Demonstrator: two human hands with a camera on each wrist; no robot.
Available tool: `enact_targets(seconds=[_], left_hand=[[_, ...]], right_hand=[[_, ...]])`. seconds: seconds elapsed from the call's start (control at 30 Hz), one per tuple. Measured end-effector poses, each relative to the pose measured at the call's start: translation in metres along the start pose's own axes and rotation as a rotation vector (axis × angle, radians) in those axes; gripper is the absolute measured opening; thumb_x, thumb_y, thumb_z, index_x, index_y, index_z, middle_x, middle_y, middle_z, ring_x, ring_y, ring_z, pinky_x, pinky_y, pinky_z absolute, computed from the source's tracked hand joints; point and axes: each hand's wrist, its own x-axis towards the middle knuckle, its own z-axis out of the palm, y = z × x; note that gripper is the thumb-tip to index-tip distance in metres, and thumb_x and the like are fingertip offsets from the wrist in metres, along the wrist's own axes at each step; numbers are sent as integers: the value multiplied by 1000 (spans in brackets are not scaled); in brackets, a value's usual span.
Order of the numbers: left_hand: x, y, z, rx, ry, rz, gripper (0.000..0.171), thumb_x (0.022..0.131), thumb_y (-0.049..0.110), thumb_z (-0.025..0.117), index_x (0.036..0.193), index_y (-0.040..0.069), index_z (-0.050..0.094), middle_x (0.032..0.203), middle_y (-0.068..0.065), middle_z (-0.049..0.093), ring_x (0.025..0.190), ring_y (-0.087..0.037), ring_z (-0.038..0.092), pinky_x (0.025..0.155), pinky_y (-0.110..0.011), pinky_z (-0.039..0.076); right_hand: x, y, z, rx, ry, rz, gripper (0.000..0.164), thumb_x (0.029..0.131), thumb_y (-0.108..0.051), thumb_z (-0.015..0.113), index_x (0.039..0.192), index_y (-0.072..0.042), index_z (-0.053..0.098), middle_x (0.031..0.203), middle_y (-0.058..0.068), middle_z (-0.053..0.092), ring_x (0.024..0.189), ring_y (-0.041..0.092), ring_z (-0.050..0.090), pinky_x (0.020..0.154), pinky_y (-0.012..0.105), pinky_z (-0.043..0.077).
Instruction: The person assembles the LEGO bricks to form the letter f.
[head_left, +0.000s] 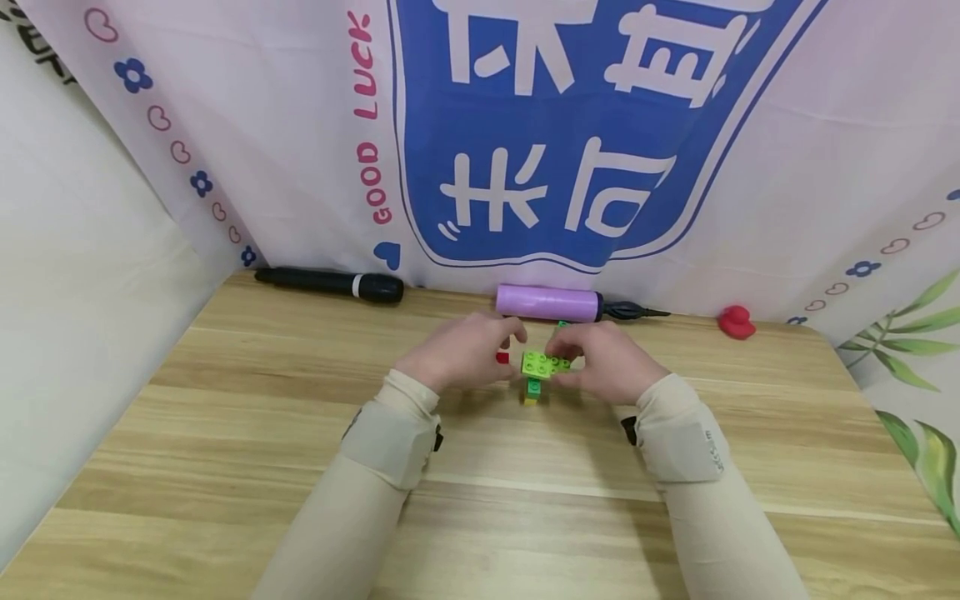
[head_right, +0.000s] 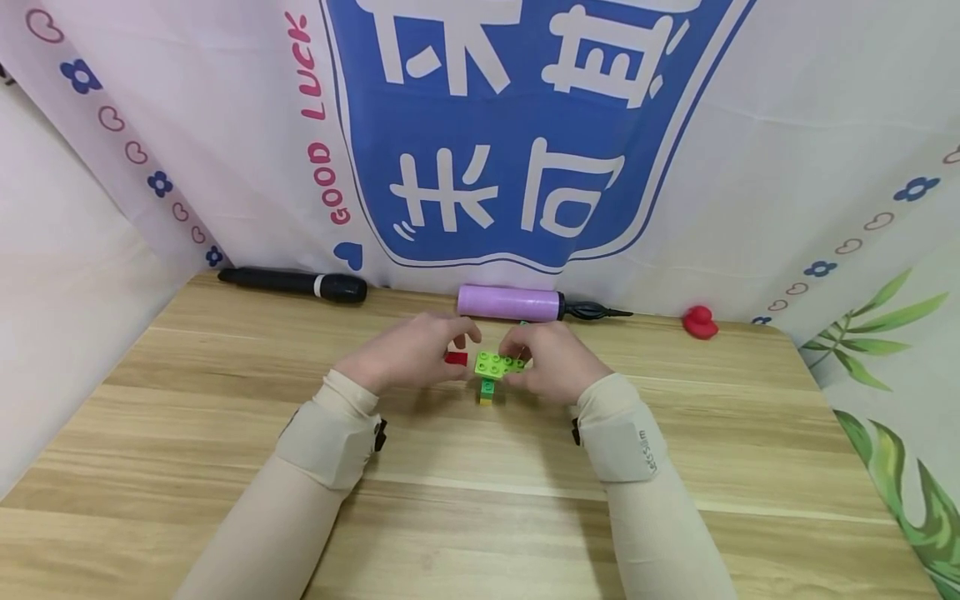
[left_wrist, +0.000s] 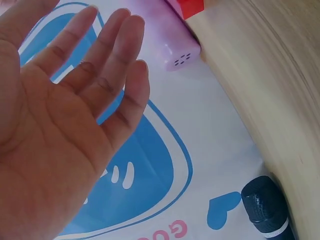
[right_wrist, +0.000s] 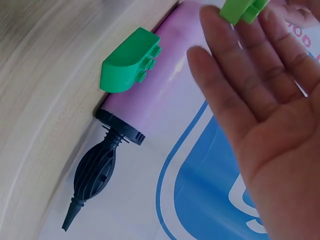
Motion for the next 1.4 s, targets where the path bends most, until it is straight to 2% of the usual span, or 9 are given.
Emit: enact_targets(seconds=[0.23, 0.5, 0.73, 1.13, 1.4], left_hand=[[0, 1, 1, -10, -28, 29, 32, 96, 25, 80, 127, 20, 73, 96, 2, 69, 88, -18, 63, 78, -32, 53], [-1, 4, 3, -5, -48, 33, 29, 96, 29, 80, 123, 19, 74, 91, 3, 68, 82, -17, 62, 74, -30, 50], [0, 4, 3, 7, -65, 56, 30, 96, 30, 80, 122, 17, 74, 90, 2, 67, 82, -16, 61, 75, -31, 49], [1, 3, 5, 2, -84, 47, 30, 97, 29, 79, 124, 17, 74, 93, 2, 67, 84, -17, 62, 78, -32, 50], [1, 2, 6, -10, -96, 43, 29, 97, 27, 78, 124, 18, 72, 93, 1, 67, 84, -17, 62, 78, -32, 50]], right_hand=[[-1, 1, 0, 19, -15, -41, 26, 86, -20, 89, 109, -16, 79, 104, -5, 78, 103, 18, 74, 98, 46, 58], [0, 0, 1, 7, -28, -75, 27, 85, -19, 89, 110, -16, 79, 102, -6, 78, 101, 17, 72, 96, 44, 59], [0, 0, 2, -4, -42, -83, 26, 84, -18, 90, 108, -16, 80, 101, -7, 77, 98, 16, 72, 93, 44, 59], [0, 0, 3, 33, -77, -68, 25, 86, -17, 88, 108, -13, 78, 103, -3, 77, 98, 17, 72, 93, 45, 59], [0, -1, 3, 35, -78, -50, 25, 85, -17, 90, 105, -13, 77, 99, -3, 75, 94, 15, 69, 90, 41, 58]])
